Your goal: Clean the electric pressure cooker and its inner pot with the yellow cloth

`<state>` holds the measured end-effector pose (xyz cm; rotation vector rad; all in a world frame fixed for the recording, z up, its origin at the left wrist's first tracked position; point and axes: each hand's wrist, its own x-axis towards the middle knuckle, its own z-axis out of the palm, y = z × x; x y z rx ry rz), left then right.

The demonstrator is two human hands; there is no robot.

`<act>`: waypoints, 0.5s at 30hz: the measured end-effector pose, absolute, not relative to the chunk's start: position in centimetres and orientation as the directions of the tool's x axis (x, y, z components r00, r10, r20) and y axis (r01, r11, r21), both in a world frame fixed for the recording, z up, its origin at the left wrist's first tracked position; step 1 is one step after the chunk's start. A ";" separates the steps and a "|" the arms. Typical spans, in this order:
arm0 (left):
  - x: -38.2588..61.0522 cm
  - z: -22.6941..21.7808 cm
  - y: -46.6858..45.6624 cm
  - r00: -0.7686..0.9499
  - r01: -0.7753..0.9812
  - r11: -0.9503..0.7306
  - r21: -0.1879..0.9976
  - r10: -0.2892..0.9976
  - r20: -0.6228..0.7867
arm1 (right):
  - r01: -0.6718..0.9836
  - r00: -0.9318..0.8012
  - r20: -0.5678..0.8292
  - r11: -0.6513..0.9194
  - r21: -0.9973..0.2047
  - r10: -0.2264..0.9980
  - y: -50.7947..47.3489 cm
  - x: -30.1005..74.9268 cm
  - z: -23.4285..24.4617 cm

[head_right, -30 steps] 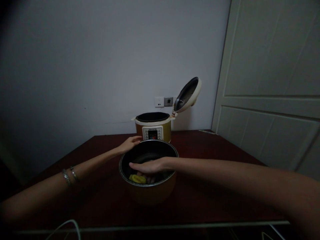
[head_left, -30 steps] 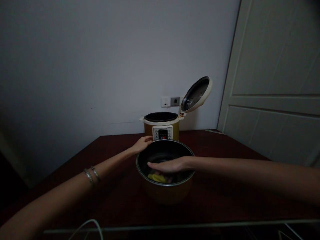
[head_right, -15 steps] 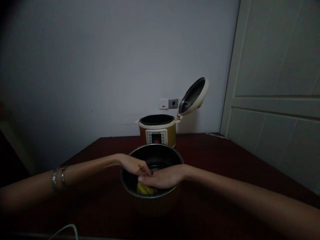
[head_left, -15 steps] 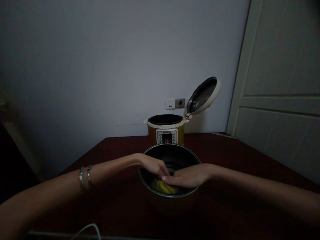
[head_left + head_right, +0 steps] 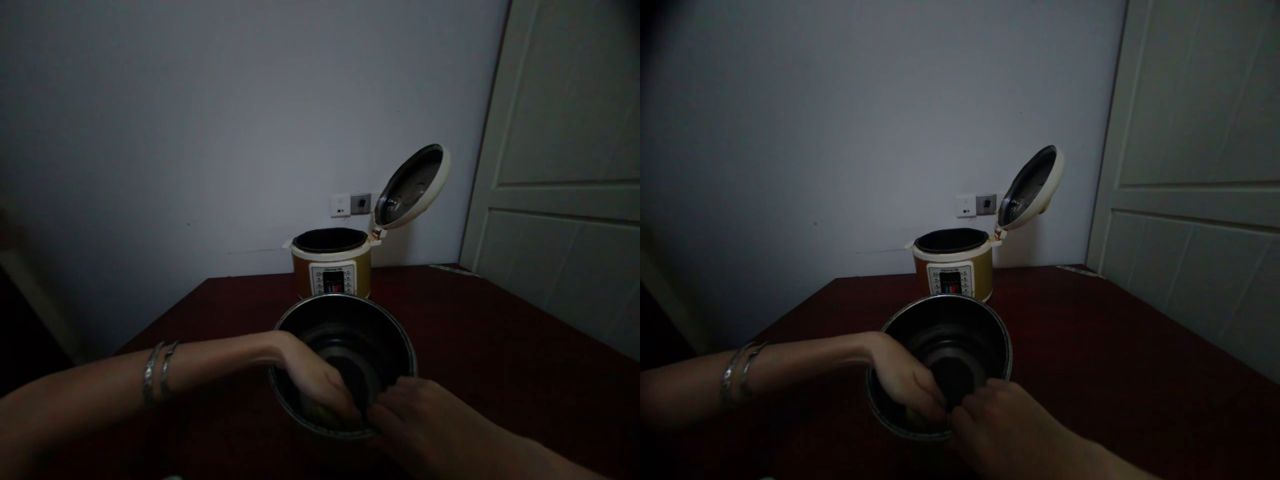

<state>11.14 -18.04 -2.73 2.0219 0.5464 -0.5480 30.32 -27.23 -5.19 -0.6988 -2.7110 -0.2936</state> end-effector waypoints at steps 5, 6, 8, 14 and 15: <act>10.8 -1.8 -18.0 0.810 0.562 -0.459 0.689 0.135 -0.571 | 0.491 -0.779 0.507 0.862 0.125 0.370 -26.0 30.3 -8.1; 10.4 -1.4 -17.7 0.792 0.579 -0.449 0.680 0.113 -0.600 | 0.495 -0.772 0.518 0.860 0.125 0.369 -25.9 30.3 -8.4; 9.3 -0.6 -17.0 0.726 0.642 -0.466 0.609 0.115 -0.678 | 0.500 -0.767 0.521 0.858 0.118 0.375 -25.8 30.4 -8.9; 6.1 -0.6 -14.5 0.647 0.699 -0.685 0.207 0.482 -0.591 | 0.491 -0.741 0.566 0.866 0.090 0.361 -25.8 30.4 -8.6; 5.9 -1.0 -14.1 0.683 0.689 -0.708 0.156 0.562 -0.467 | 0.494 -0.734 0.574 0.865 0.088 0.362 -25.9 30.4 -8.5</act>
